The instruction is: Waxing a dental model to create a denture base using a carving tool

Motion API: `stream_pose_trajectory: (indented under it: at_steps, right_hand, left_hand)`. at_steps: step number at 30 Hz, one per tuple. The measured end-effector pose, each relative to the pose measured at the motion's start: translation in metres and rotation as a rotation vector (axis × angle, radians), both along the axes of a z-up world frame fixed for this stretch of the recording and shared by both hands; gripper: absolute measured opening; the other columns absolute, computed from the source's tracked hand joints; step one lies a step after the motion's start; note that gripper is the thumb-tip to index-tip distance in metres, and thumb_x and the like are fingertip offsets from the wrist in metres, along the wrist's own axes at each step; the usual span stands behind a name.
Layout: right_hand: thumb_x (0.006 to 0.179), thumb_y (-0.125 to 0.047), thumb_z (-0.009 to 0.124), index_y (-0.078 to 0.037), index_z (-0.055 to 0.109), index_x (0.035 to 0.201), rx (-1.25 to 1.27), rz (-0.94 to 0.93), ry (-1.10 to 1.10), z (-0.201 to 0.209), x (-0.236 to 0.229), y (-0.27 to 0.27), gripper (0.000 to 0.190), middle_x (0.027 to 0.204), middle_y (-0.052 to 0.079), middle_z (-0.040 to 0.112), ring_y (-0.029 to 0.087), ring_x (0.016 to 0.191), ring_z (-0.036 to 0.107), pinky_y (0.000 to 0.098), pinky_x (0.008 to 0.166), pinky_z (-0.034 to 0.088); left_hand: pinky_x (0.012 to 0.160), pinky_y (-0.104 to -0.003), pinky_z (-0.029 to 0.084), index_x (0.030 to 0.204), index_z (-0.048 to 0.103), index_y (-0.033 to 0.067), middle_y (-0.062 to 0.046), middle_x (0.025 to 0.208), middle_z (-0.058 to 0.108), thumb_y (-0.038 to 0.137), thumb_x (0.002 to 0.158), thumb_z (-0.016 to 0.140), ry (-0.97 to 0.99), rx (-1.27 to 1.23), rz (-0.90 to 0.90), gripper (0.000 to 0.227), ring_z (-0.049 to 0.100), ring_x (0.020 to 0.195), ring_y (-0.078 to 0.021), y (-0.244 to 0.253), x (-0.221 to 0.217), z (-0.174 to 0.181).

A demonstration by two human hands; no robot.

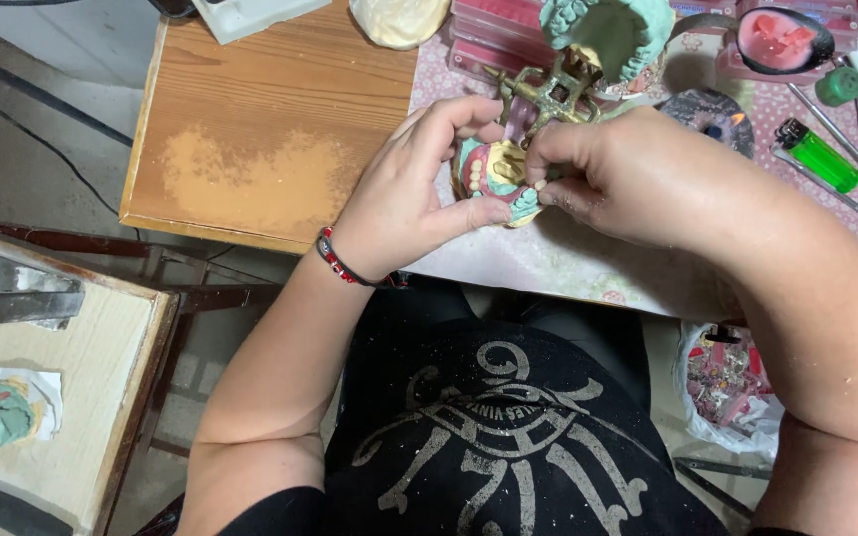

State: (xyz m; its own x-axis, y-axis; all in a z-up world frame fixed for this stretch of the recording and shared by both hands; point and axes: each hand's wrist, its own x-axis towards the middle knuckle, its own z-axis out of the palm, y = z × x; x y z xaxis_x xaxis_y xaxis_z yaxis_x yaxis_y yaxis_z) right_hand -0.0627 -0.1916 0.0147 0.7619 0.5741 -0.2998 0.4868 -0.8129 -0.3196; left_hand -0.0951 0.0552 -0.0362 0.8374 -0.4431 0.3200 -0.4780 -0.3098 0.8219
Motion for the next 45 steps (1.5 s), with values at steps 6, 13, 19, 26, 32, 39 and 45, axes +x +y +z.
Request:
stream_pose_trajectory:
  at_steps: [6, 13, 19, 26, 32, 39, 45]
  right_hand:
    - [0.092, -0.022, 0.07, -0.031, 0.069, 0.106, -0.061, 0.003, -0.007, 0.001, 0.002, 0.002, 0.017, 0.067, 0.002, 0.068, 0.026, 0.056, 0.06, 0.0385, 0.066, 0.048]
    - [0.094, -0.021, 0.069, -0.03, 0.069, 0.108, -0.032, 0.028, -0.005, 0.0, 0.0, 0.001, 0.017, 0.068, 0.002, 0.07, 0.025, 0.055, 0.061, 0.0383, 0.066, 0.049]
    - [0.093, -0.02, 0.068, -0.031, 0.069, 0.105, -0.039, 0.016, -0.026, 0.001, -0.003, 0.004, 0.016, 0.066, 0.004, 0.067, 0.025, 0.054, 0.058, 0.0387, 0.064, 0.048]
    - [0.097, -0.026, 0.061, -0.03, 0.067, 0.11, -0.165, -0.021, -0.036, 0.006, -0.01, 0.011, 0.015, 0.069, 0.01, 0.069, 0.035, 0.059, 0.064, 0.0454, 0.06, 0.048]
    - [0.096, -0.029, 0.059, -0.033, 0.067, 0.116, -0.189, -0.024, -0.083, 0.005, -0.012, 0.011, 0.021, 0.074, 0.014, 0.072, 0.042, 0.067, 0.069, 0.051, 0.062, 0.051]
    - [0.096, -0.024, 0.069, -0.03, 0.059, 0.128, -0.001, -0.027, 0.028, 0.003, -0.013, 0.0, 0.035, 0.073, 0.006, 0.075, 0.033, 0.06, 0.069, 0.0454, 0.066, 0.051]
    - [0.102, -0.027, 0.064, -0.027, 0.056, 0.123, 0.093, -0.194, 0.162, -0.002, -0.018, -0.001, 0.022, 0.069, 0.0, 0.072, 0.022, 0.06, 0.063, 0.0367, 0.069, 0.048]
  left_hand:
    - [0.102, -0.037, 0.054, 0.141, 0.046, 0.0135, -0.01, 0.133, 0.068, 0.038, 0.087, 0.083, -0.007, -0.009, 0.001, 0.071, 0.066, 0.126, -0.021, 0.0, 0.0, -0.003]
    - [0.101, -0.037, 0.052, 0.142, 0.045, 0.0128, -0.01, 0.133, 0.069, 0.035, 0.086, 0.084, -0.021, 0.012, -0.004, 0.071, 0.064, 0.127, -0.0212, 0.0, 0.001, -0.004]
    - [0.101, -0.036, 0.05, 0.143, 0.045, 0.0128, -0.008, 0.133, 0.069, 0.039, 0.086, 0.085, -0.046, 0.042, 0.004, 0.075, 0.062, 0.126, -0.0234, -0.001, 0.001, -0.006]
    - [0.111, -0.04, 0.044, 0.146, 0.043, 0.0111, -0.008, 0.133, 0.069, 0.046, 0.088, 0.082, -0.094, 0.076, 0.003, 0.078, 0.061, 0.127, -0.027, -0.001, 0.001, -0.008]
    - [0.111, -0.04, 0.043, 0.148, 0.043, 0.0099, -0.009, 0.133, 0.068, 0.049, 0.089, 0.081, -0.136, 0.091, -0.003, 0.081, 0.061, 0.127, -0.0284, -0.002, 0.002, -0.012]
    - [0.112, -0.04, 0.042, 0.147, 0.043, 0.0093, -0.009, 0.133, 0.067, 0.047, 0.088, 0.083, -0.113, 0.109, -0.003, 0.081, 0.06, 0.127, -0.0277, -0.003, 0.001, -0.009]
    - [0.112, -0.04, 0.042, 0.147, 0.043, 0.009, -0.009, 0.132, 0.068, 0.044, 0.088, 0.084, -0.125, 0.111, -0.002, 0.08, 0.06, 0.126, -0.0277, -0.004, 0.001, -0.008]
